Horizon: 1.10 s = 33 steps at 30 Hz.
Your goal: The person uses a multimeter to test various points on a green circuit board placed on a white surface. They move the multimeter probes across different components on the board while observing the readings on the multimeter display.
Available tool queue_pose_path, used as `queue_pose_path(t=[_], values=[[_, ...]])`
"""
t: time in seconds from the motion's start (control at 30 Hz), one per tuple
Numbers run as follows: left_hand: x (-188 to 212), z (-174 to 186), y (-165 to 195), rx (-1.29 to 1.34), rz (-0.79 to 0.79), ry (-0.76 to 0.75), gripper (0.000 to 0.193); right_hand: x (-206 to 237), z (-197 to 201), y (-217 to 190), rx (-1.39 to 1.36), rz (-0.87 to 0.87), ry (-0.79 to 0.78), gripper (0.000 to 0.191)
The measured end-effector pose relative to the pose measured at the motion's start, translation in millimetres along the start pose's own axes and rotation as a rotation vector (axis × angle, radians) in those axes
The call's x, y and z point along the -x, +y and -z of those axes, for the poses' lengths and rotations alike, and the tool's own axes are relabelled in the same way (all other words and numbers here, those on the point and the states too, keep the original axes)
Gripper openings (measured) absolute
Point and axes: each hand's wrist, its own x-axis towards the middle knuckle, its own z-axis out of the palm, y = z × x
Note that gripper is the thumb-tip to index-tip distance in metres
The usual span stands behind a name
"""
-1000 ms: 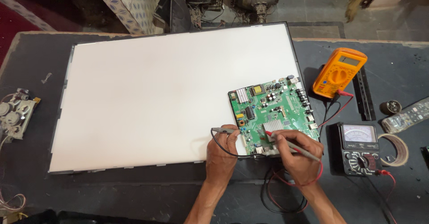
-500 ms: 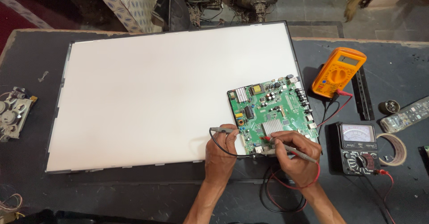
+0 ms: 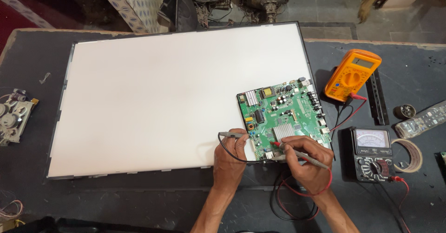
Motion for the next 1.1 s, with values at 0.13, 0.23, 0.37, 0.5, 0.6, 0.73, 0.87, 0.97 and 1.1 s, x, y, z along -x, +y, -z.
queue_pose_path(t=[0.13,0.23,0.37,0.5,0.6,0.73,0.87,0.97,1.1], values=[[1,0,0,0.008,-0.032,0.010,0.022,0,4,2,-0.056,-0.028,-0.016,0.005],[1,0,0,0.009,-0.027,0.010,0.022,0,6,6,-0.053,-0.012,-0.039,0.006],[0,0,0,0.003,-0.043,0.011,0.022,2,8,12,-0.072,-0.075,-0.038,0.007],[0,1,2,0.016,-0.007,-0.003,0.021,2,6,16,-0.082,-0.084,-0.044,0.007],[0,1,3,-0.009,-0.002,-0.004,0.021,3,6,16,-0.067,-0.055,-0.042,0.006],[0,1,4,0.003,0.044,-0.040,0.022,1,5,13,-0.060,-0.057,-0.043,0.006],[0,2,4,0.015,-0.018,-0.016,0.023,0,5,8,-0.046,-0.021,-0.028,0.005],[0,2,3,0.010,0.001,-0.023,0.022,-1,5,5,-0.026,-0.003,-0.021,0.005],[-1,1,3,-0.014,0.034,-0.030,0.022,-2,6,4,-0.006,0.005,-0.033,0.005]])
